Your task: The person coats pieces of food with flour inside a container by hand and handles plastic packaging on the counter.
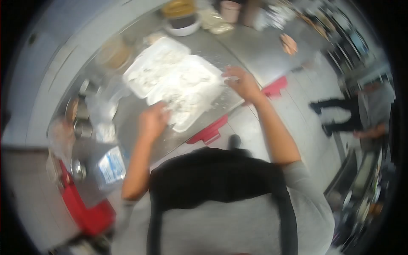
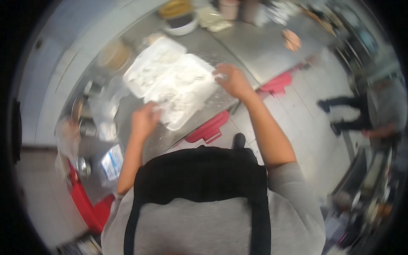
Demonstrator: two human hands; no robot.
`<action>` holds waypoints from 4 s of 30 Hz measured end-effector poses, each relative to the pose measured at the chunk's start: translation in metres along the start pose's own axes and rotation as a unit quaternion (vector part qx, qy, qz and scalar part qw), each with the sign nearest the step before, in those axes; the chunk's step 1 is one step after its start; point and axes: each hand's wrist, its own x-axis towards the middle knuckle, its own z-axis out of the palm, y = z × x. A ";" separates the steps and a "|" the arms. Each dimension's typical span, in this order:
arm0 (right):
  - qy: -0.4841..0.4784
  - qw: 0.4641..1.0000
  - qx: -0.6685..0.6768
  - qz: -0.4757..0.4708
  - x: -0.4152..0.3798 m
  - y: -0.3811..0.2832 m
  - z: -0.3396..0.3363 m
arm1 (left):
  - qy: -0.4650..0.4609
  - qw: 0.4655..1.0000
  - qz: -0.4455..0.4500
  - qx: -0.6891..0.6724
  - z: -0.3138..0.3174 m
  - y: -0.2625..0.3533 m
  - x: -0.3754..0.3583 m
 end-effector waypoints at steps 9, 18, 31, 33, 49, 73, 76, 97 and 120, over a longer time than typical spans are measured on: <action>0.219 0.846 -0.032 0.485 -0.343 0.243 -0.096 | 0.200 0.939 0.151 0.235 0.020 0.018 0.029; 0.062 0.542 -0.050 0.837 -0.692 0.219 -0.016 | 0.061 0.844 0.533 0.015 0.123 0.288 0.106; 0.398 0.591 -0.153 0.685 -0.660 0.248 -0.010 | 0.043 0.803 0.526 0.278 0.310 0.485 0.451; 0.341 0.575 -0.127 0.733 -0.641 0.215 0.010 | -0.043 0.737 0.665 0.112 0.327 0.495 0.472; 0.425 0.622 -0.065 0.654 -0.517 0.272 -0.109 | 0.132 0.905 0.404 0.000 0.174 0.283 0.263; 0.332 0.729 0.369 0.472 -0.350 0.304 -0.174 | 0.482 0.874 -0.029 0.051 0.012 -0.161 -0.178; 0.200 0.792 0.341 0.466 -0.309 0.262 -0.108 | 0.546 0.826 -0.112 0.086 -0.016 -0.254 -0.228; -0.185 0.918 0.199 0.289 -0.252 -0.111 0.284 | 0.049 0.926 0.278 0.250 -0.022 -0.416 -0.152; -0.402 0.905 0.127 -0.049 -0.163 -0.273 0.426 | 0.161 0.947 -0.074 -0.269 -0.014 -0.436 -0.171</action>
